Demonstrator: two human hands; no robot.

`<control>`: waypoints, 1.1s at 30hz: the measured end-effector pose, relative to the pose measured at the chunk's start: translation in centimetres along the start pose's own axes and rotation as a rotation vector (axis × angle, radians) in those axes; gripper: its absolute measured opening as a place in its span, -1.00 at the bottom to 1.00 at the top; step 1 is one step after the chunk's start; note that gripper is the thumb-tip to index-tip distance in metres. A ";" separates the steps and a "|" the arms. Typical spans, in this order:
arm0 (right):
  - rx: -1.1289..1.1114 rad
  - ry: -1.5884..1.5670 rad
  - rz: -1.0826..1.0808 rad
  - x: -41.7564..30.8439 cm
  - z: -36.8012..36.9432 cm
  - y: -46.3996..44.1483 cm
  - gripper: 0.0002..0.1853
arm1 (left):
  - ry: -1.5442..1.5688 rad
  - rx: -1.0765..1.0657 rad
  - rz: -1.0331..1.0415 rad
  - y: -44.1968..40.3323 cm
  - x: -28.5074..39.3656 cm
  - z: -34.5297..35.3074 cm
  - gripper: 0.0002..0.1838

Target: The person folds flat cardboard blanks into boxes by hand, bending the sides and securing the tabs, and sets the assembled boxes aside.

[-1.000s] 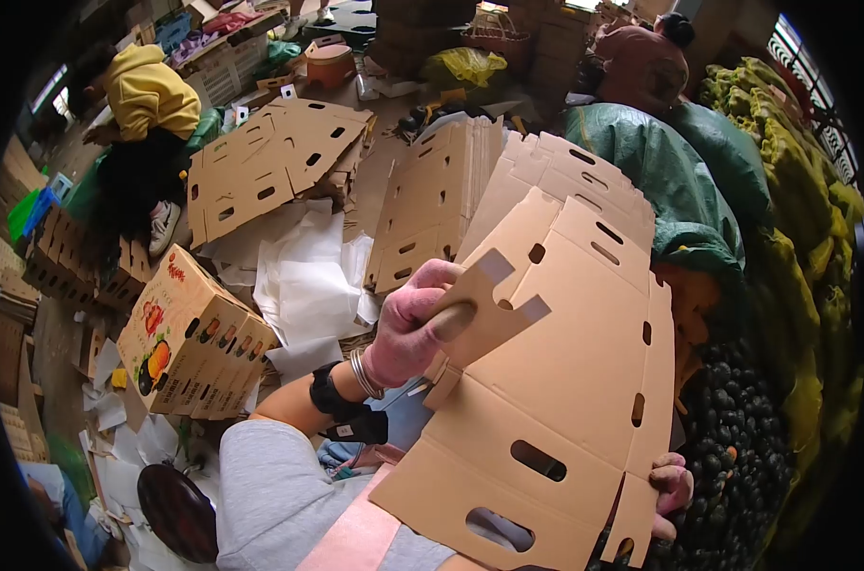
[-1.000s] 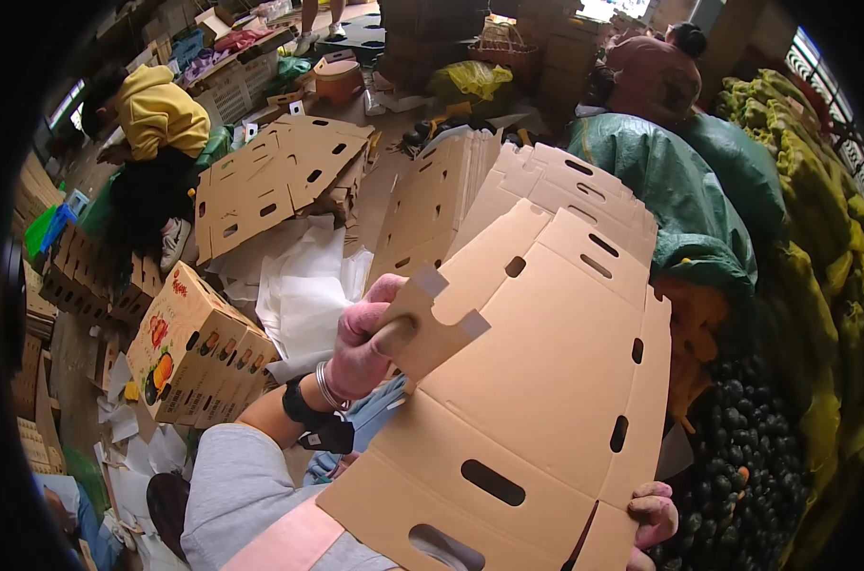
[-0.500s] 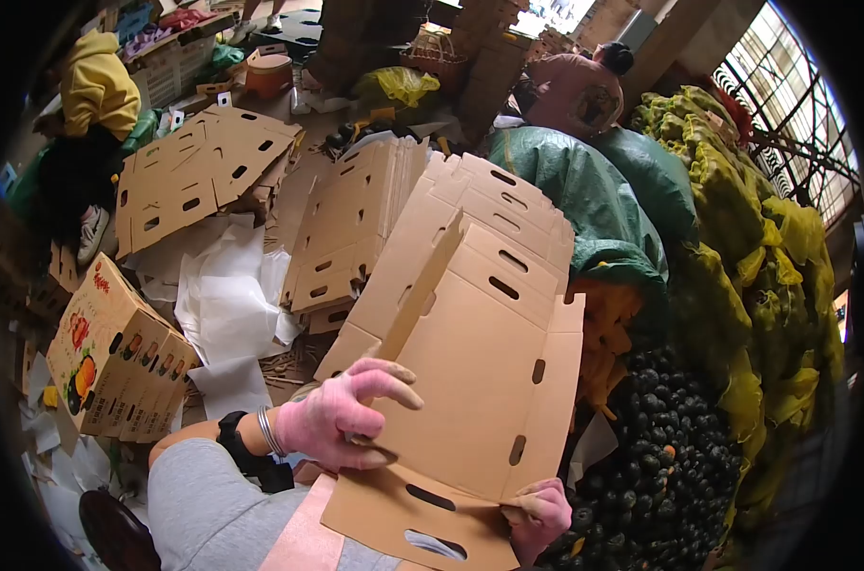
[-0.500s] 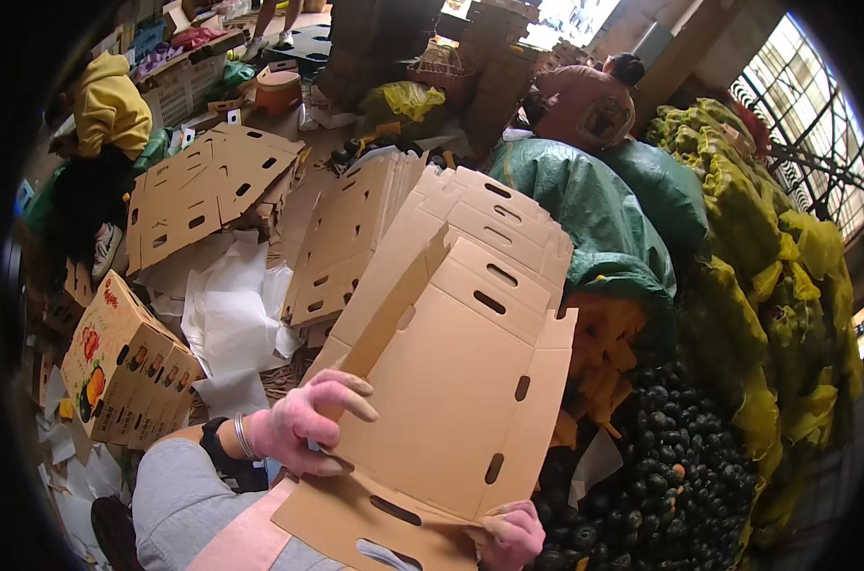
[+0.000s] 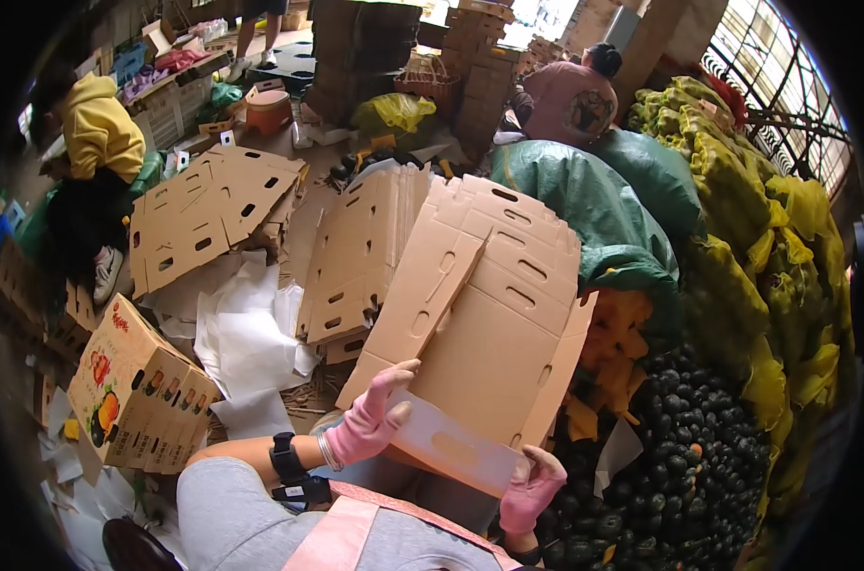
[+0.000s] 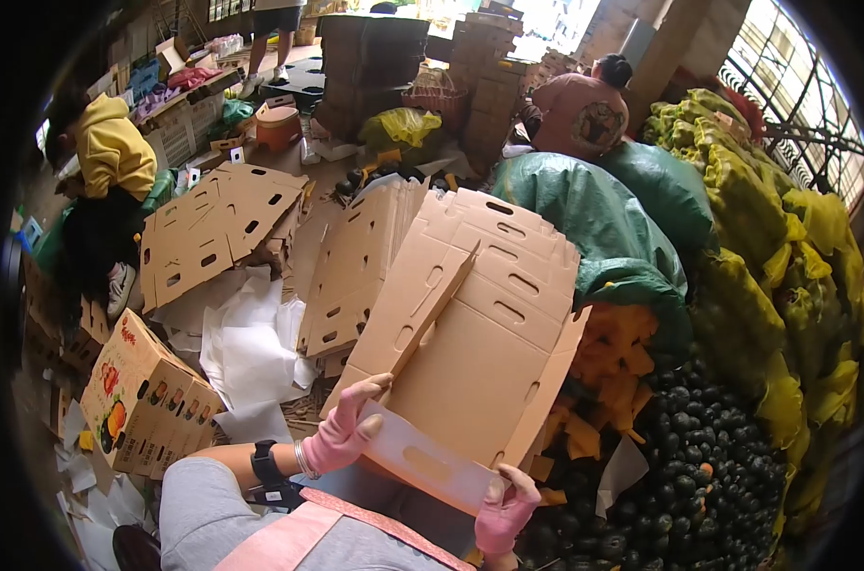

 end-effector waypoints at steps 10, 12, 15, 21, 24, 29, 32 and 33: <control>-0.943 1.300 -0.250 -0.5 6.6 2.9 -0.74 | -0.936 -1.391 0.333 2.0 0.0 6.0 -0.76; -1.525 1.201 -0.118 1.3 6.9 6.7 -0.82 | -0.549 -1.757 0.204 5.5 1.9 7.3 -0.83; -1.820 0.850 0.160 2.2 6.3 8.2 -0.75 | -0.270 -1.899 0.168 7.6 2.6 7.3 -0.78; -0.142 0.370 0.059 -3.5 -2.6 -9.8 -0.59 | -0.087 -0.331 -0.051 -9.1 -3.9 -3.0 -0.44; -0.142 0.166 0.170 6.3 -2.3 -14.9 -0.28 | -0.494 -0.111 -0.194 -10.6 -14.7 -7.1 -0.28; -0.499 -0.304 0.211 6.5 1.6 -14.1 -0.20 | -0.614 -0.458 -0.379 -9.5 -15.0 -3.0 -0.22; -0.520 -0.433 0.273 5.7 1.2 -13.0 -0.34 | -0.476 -0.521 -0.299 -8.8 -13.4 -1.0 -0.27; -0.493 -0.428 0.276 5.7 1.1 -12.8 -0.39 | -0.403 -0.515 -0.259 -8.5 -13.1 0.0 -0.29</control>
Point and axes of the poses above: each hand's wrist, its own y-axis away from the middle knuckle, its own z-axis out of the palm, x = y × z, the point moved 7 cm from there along -y, towards the middle knuckle, and after that the axes turned 13 degrees about z, right-handed, at the moved point
